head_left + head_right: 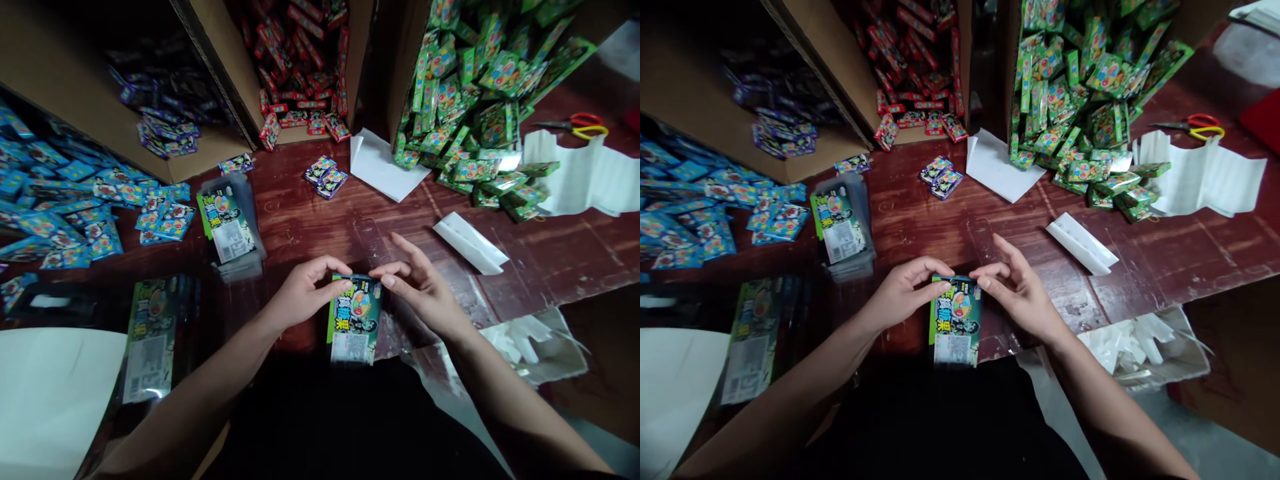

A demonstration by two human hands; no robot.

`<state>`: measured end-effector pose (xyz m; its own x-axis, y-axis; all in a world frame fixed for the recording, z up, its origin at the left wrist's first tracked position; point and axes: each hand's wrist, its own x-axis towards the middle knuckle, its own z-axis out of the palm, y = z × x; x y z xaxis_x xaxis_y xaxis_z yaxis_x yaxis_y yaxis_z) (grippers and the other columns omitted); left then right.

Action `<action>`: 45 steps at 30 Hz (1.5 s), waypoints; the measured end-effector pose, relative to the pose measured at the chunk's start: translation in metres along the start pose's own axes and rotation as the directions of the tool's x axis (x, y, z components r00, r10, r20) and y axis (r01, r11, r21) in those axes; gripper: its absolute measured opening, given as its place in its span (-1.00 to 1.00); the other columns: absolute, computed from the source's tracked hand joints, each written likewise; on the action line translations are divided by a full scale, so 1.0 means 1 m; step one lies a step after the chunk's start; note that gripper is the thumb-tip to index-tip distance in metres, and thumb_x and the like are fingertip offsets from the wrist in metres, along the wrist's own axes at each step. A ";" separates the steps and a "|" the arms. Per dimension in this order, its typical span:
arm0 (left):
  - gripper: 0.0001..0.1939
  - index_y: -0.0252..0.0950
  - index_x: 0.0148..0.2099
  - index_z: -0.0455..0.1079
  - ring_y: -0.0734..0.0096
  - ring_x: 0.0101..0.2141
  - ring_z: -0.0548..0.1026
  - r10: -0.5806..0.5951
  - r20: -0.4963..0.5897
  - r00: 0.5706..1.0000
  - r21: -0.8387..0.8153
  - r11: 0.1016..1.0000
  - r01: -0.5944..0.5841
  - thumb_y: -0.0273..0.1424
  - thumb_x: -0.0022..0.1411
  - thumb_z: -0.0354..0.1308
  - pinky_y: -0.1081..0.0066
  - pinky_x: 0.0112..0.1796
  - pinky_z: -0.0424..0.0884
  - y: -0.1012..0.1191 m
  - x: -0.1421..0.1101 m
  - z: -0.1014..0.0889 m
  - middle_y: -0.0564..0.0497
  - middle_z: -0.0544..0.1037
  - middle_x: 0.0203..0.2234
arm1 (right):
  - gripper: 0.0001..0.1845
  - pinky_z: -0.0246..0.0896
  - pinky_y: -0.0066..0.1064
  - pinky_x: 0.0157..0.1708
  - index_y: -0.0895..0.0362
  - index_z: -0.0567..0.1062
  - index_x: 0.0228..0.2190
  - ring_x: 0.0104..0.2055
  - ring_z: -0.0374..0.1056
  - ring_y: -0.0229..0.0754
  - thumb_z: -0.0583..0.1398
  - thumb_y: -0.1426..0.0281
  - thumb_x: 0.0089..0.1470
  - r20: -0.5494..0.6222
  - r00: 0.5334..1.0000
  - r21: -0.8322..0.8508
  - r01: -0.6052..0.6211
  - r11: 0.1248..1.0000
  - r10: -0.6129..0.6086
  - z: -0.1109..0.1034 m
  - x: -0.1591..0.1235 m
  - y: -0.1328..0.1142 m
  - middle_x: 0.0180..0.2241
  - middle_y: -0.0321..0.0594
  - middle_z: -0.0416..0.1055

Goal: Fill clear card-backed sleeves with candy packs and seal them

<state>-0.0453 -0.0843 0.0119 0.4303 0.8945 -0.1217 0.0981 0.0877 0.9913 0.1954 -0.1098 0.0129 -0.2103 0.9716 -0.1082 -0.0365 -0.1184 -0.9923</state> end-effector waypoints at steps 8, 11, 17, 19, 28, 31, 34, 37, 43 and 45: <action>-0.88 -0.29 -0.20 0.50 0.36 -0.24 0.55 0.003 0.022 1.000 0.100 0.995 -0.005 -0.35 0.27 0.24 0.34 -0.14 0.46 -0.001 0.008 0.008 -0.03 0.61 -0.27 | -0.80 0.35 -0.16 0.04 0.05 0.55 -0.21 -0.02 0.44 -0.08 0.25 0.21 0.21 0.337 0.941 -0.379 0.173 0.909 -0.039 -0.020 0.024 -0.042 -0.08 -0.15 0.51; -0.88 -0.29 -0.19 0.50 0.36 -0.25 0.54 0.007 0.019 1.000 0.132 0.991 -0.010 -0.34 0.27 0.24 0.36 -0.17 0.45 0.000 0.008 0.010 -0.02 0.61 -0.27 | -0.84 0.37 -0.24 -0.07 0.05 0.53 -0.18 -0.13 0.45 -0.15 0.27 0.29 0.19 0.425 0.905 -0.467 0.234 0.853 -0.015 -0.013 0.032 -0.041 -0.17 -0.22 0.53; -0.86 -0.29 -0.15 0.49 0.33 -0.23 0.55 -0.013 0.001 1.000 0.099 0.995 0.013 -0.37 0.24 0.24 0.33 -0.16 0.46 -0.002 0.004 0.011 -0.04 0.61 -0.24 | -0.79 0.38 -0.28 -0.19 0.03 0.47 -0.12 -0.18 0.42 -0.16 0.26 0.32 0.20 0.322 0.939 -0.593 0.302 0.747 -0.124 -0.002 0.028 -0.022 -0.20 -0.21 0.46; -0.84 -0.29 -0.12 0.48 0.32 -0.21 0.56 -0.018 -0.014 1.000 0.097 0.995 0.019 -0.40 0.23 0.23 0.32 -0.14 0.47 -0.003 0.001 0.011 -0.05 0.61 -0.21 | -0.78 0.40 -0.25 -0.17 0.02 0.45 -0.10 -0.13 0.41 -0.11 0.26 0.33 0.20 0.291 0.937 -0.617 0.339 0.710 -0.195 0.001 0.023 -0.020 -0.17 -0.17 0.42; -0.75 -0.27 -0.01 0.42 0.31 -0.10 0.55 -0.016 -0.139 0.990 -0.028 1.000 0.012 -0.49 0.25 0.18 0.28 -0.03 0.45 -0.021 -0.026 0.000 -0.06 0.57 -0.11 | -0.70 0.40 -0.12 0.01 -0.10 0.43 0.05 -0.02 0.45 -0.05 0.17 0.26 0.29 0.367 0.930 -0.621 0.276 0.733 -0.039 0.024 0.023 0.005 -0.04 -0.20 0.49; -0.75 -0.29 0.00 0.41 0.26 -0.01 0.53 -0.058 -0.196 0.979 -0.150 0.988 0.028 -0.46 0.27 0.20 0.21 0.06 0.42 -0.032 -0.043 -0.003 -0.12 0.56 -0.02 | -0.60 0.43 -0.15 0.04 -0.11 0.34 0.14 0.04 0.43 -0.06 0.16 0.23 0.29 0.405 0.913 -0.449 0.164 0.878 0.036 0.034 0.022 0.022 0.05 -0.21 0.46; -0.71 -0.26 0.08 0.38 0.20 0.09 0.50 -0.044 -0.251 0.967 -0.236 0.972 -0.017 -0.42 0.32 0.17 0.16 0.12 0.40 -0.032 -0.066 -0.011 -0.17 0.50 0.12 | -0.61 0.51 -0.19 -0.10 -0.11 0.39 0.10 -0.05 0.47 -0.06 0.20 0.22 0.25 0.445 0.893 -0.370 0.108 0.922 0.074 0.051 0.032 0.025 -0.03 -0.22 0.51; -0.67 -0.20 0.16 0.34 0.18 0.18 0.43 0.039 -0.425 0.904 -0.082 0.993 -0.082 -0.42 0.37 0.11 0.15 0.15 0.38 -0.007 -0.100 -0.039 -0.15 0.40 0.23 | -0.62 0.53 -0.30 -0.32 -0.10 0.44 0.07 -0.23 0.50 -0.11 0.24 0.21 0.22 0.503 0.862 -0.310 0.114 0.944 0.061 0.089 0.062 0.011 -0.11 -0.22 0.53; -0.38 -0.13 0.36 0.14 -0.05 0.37 0.06 0.363 -0.772 0.521 0.603 0.677 0.422 -0.25 0.33 0.20 -0.03 0.27 0.13 0.068 -0.192 -0.101 -0.15 0.02 0.42 | -0.65 0.47 -0.29 -0.19 -0.03 0.42 0.08 -0.10 0.47 -0.10 0.08 0.18 0.33 0.352 0.904 -0.182 0.318 0.931 -0.240 0.261 0.106 -0.015 0.00 -0.19 0.50; -0.25 -0.17 0.40 0.10 -0.20 0.37 0.03 0.291 -0.729 0.620 0.676 0.447 0.586 -0.13 0.26 0.25 -0.14 0.26 0.09 0.059 -0.207 -0.106 -0.20 -0.08 0.45 | -0.61 0.42 -0.25 -0.06 -0.01 0.38 0.14 -0.03 0.46 -0.09 -0.01 0.22 0.38 0.429 0.878 -0.344 0.377 0.860 -0.213 0.311 0.109 -0.012 -0.01 -0.18 0.51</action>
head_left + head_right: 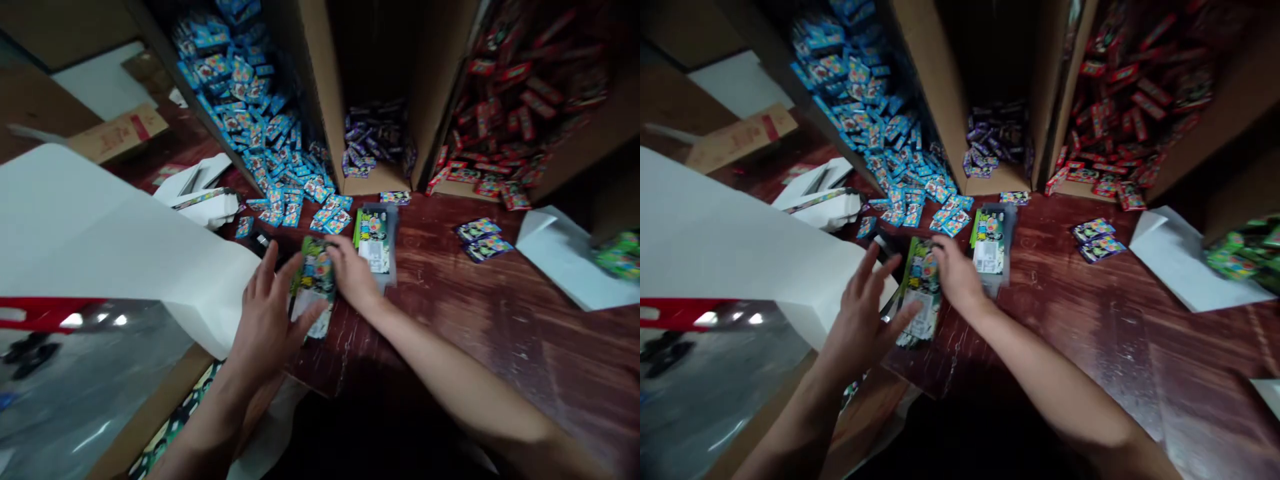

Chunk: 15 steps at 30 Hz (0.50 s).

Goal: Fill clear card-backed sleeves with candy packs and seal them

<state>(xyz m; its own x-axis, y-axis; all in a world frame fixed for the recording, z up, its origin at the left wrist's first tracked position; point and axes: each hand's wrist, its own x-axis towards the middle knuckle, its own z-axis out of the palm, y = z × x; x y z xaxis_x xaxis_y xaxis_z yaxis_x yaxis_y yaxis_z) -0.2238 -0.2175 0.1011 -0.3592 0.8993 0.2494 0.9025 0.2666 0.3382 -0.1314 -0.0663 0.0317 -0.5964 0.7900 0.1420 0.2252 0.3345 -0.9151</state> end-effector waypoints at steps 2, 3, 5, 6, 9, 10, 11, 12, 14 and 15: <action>-0.27 -0.20 0.41 0.10 -0.25 0.36 0.04 0.016 0.149 0.989 0.221 0.974 -0.049 -0.13 0.29 0.19 -0.18 0.24 0.11 -0.015 -0.010 0.021 -0.22 -0.06 0.44 | -0.55 0.39 -0.17 -0.04 -0.05 0.31 0.23 0.02 0.42 -0.02 -0.03 0.19 0.40 0.066 0.998 -0.281 0.039 0.959 -0.021 0.023 0.013 -0.003 -0.02 -0.12 0.51; -0.32 -0.22 0.42 0.09 -0.22 0.37 0.04 0.006 0.192 0.981 0.295 0.953 -0.063 -0.18 0.35 0.11 -0.16 0.23 0.13 -0.022 -0.015 0.035 -0.22 -0.01 0.43 | -0.51 0.37 -0.12 -0.02 -0.07 0.26 0.27 0.05 0.39 0.02 -0.03 0.17 0.39 0.061 0.997 -0.401 0.067 0.914 -0.046 0.024 0.015 -0.001 0.02 -0.08 0.47; -0.38 -0.30 0.45 0.05 -0.17 0.38 0.01 -0.021 0.218 0.976 0.383 0.922 -0.066 -0.29 0.41 -0.04 -0.12 0.22 0.18 -0.035 -0.022 0.060 -0.23 0.02 0.42 | -0.41 0.29 -0.01 0.08 -0.05 0.17 0.33 0.17 0.29 0.12 0.01 0.11 0.35 0.035 0.991 -0.573 0.128 0.809 -0.132 0.010 0.010 0.011 0.18 0.03 0.33; -0.38 -0.32 0.45 0.02 -0.16 0.39 -0.01 -0.030 0.214 0.976 0.404 0.913 -0.060 -0.32 0.42 -0.08 -0.11 0.22 0.18 -0.041 -0.025 0.069 -0.23 0.01 0.42 | -0.33 0.20 0.07 0.15 0.00 0.13 0.35 0.25 0.20 0.19 0.07 0.07 0.31 0.047 0.983 -0.624 0.168 0.763 -0.178 -0.004 0.004 0.021 0.28 0.08 0.22; -0.39 -0.33 0.45 0.02 -0.17 0.39 -0.02 -0.014 0.210 0.978 0.390 0.918 -0.071 -0.33 0.41 -0.12 -0.19 0.25 0.08 -0.048 -0.025 0.074 -0.24 0.00 0.42 | -0.11 -0.17 0.25 0.33 0.17 0.16 0.34 0.41 -0.06 0.29 0.27 0.06 0.14 0.249 0.941 -0.679 0.339 0.651 -0.231 -0.056 -0.019 0.059 0.38 0.15 0.04; -0.39 -0.33 0.44 0.05 -0.19 0.38 0.00 -0.006 0.197 0.980 0.363 0.929 -0.068 -0.31 0.41 -0.11 -0.24 0.26 0.02 -0.046 -0.023 0.070 -0.26 0.03 0.42 | -0.21 -0.20 0.24 0.35 0.17 0.23 0.30 0.40 -0.02 0.24 0.28 0.12 0.16 0.329 0.918 -0.668 0.391 0.633 -0.220 -0.072 -0.027 0.072 0.36 0.11 0.10; -0.39 -0.34 0.43 0.08 -0.20 0.38 0.00 -0.006 0.174 0.985 0.324 0.945 -0.052 -0.29 0.40 -0.09 -0.28 0.27 -0.05 -0.041 -0.020 0.065 -0.28 0.03 0.41 | -0.35 -0.17 0.18 0.36 0.14 0.31 0.26 0.38 0.07 0.15 0.24 0.19 0.22 0.384 0.898 -0.647 0.429 0.631 -0.216 -0.085 -0.035 0.083 0.34 0.05 0.17; -0.38 -0.35 0.42 0.11 -0.21 0.39 -0.02 -0.012 0.141 0.990 0.263 0.964 -0.026 -0.25 0.39 -0.06 -0.29 0.28 -0.12 -0.033 -0.015 0.059 -0.29 0.02 0.42 | -0.49 -0.09 0.10 0.36 0.12 0.38 0.20 0.33 0.18 0.06 0.19 0.24 0.28 0.401 0.889 -0.623 0.442 0.645 -0.222 -0.096 -0.043 0.091 0.29 -0.02 0.27; -0.35 -0.33 0.39 0.16 -0.17 0.41 -0.09 -0.052 0.080 0.995 0.023 0.998 0.051 -0.16 0.36 0.02 -0.22 0.31 -0.17 -0.007 -0.004 0.053 -0.25 -0.03 0.43 | -0.63 0.13 -0.11 0.30 0.10 0.47 0.12 0.21 0.36 -0.10 0.09 0.33 0.36 0.309 0.910 -0.579 0.410 0.705 -0.276 -0.111 -0.062 0.096 0.18 -0.11 0.42; -0.34 -0.31 0.38 0.17 -0.12 0.41 -0.08 -0.102 0.081 0.992 -0.184 0.976 0.115 -0.11 0.34 0.06 -0.15 0.33 -0.14 0.009 0.003 0.054 -0.23 -0.01 0.43 | -0.64 0.21 -0.18 0.26 0.10 0.48 0.11 0.17 0.40 -0.15 0.07 0.36 0.37 0.213 0.924 -0.558 0.382 0.736 -0.318 -0.116 -0.074 0.093 0.15 -0.12 0.46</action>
<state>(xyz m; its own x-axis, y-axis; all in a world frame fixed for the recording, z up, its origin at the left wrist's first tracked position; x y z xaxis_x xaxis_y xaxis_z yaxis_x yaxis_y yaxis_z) -0.2036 -0.1937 0.0565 -0.4286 0.8927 0.1394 0.7958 0.3000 0.5261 0.0228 -0.0341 -0.0207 -0.7864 0.5142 0.3422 0.3680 0.8350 -0.4090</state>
